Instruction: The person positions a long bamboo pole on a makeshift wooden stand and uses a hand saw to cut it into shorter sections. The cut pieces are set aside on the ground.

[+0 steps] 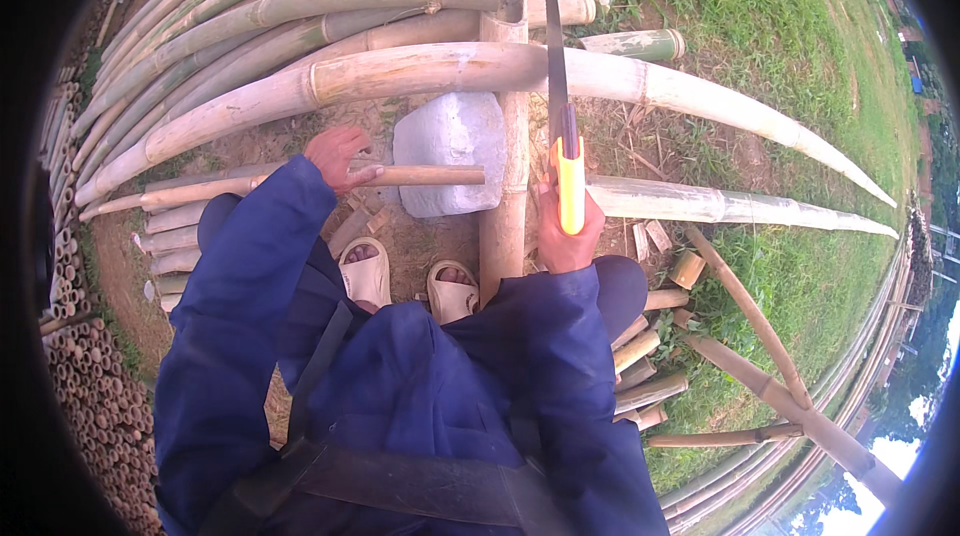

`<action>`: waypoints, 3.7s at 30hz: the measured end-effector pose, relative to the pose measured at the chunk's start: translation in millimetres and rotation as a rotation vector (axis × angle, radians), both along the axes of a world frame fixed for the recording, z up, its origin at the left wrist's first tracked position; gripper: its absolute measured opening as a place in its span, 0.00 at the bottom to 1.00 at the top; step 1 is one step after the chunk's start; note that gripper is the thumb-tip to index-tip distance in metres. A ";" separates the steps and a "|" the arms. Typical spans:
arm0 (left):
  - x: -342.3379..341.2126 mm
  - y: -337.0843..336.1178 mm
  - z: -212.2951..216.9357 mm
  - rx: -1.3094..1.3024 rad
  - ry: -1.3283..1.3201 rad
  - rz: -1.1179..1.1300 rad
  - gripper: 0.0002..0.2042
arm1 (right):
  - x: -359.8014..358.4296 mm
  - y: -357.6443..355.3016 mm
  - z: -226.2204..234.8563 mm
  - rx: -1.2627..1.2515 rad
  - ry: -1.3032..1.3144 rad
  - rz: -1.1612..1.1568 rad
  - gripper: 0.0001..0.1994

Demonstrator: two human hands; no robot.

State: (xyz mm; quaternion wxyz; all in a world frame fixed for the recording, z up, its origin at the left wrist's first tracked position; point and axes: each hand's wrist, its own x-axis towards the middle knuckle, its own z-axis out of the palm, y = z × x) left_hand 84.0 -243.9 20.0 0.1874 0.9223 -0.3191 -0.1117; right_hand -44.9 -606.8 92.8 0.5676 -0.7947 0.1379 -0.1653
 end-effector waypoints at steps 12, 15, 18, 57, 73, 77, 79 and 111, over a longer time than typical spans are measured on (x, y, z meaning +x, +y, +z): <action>-91.1 35.5 28.5 0.469 0.147 0.128 0.27 | -3.7 2.0 2.0 0.258 0.039 0.039 0.04; -97.5 17.4 31.0 0.515 0.294 0.165 0.26 | -5.6 -2.6 1.7 0.210 0.059 0.063 0.04; -98.2 27.2 20.1 0.437 0.384 0.015 0.29 | -5.0 -6.4 3.8 0.191 0.061 0.073 0.06; 52.3 -80.1 10.6 -2.515 0.999 1.580 0.35 | -64.0 8.7 81.7 0.093 0.127 -0.113 0.02; -39.8 -75.6 -13.8 -2.342 0.956 1.514 0.29 | -146.9 1.4 47.0 0.147 0.162 -0.033 0.06; -73.2 -87.8 -43.6 -1.898 0.971 1.655 0.33 | -146.6 0.6 39.2 0.073 0.086 -0.021 0.09; -107.1 -90.0 -64.2 -1.332 1.176 1.226 0.27 | -144.5 2.6 40.9 0.073 0.121 -0.023 0.10; -41.2 -98.4 48.4 0.158 -0.447 0.236 0.40 | -112.1 1.4 74.3 -0.031 0.202 -0.101 0.08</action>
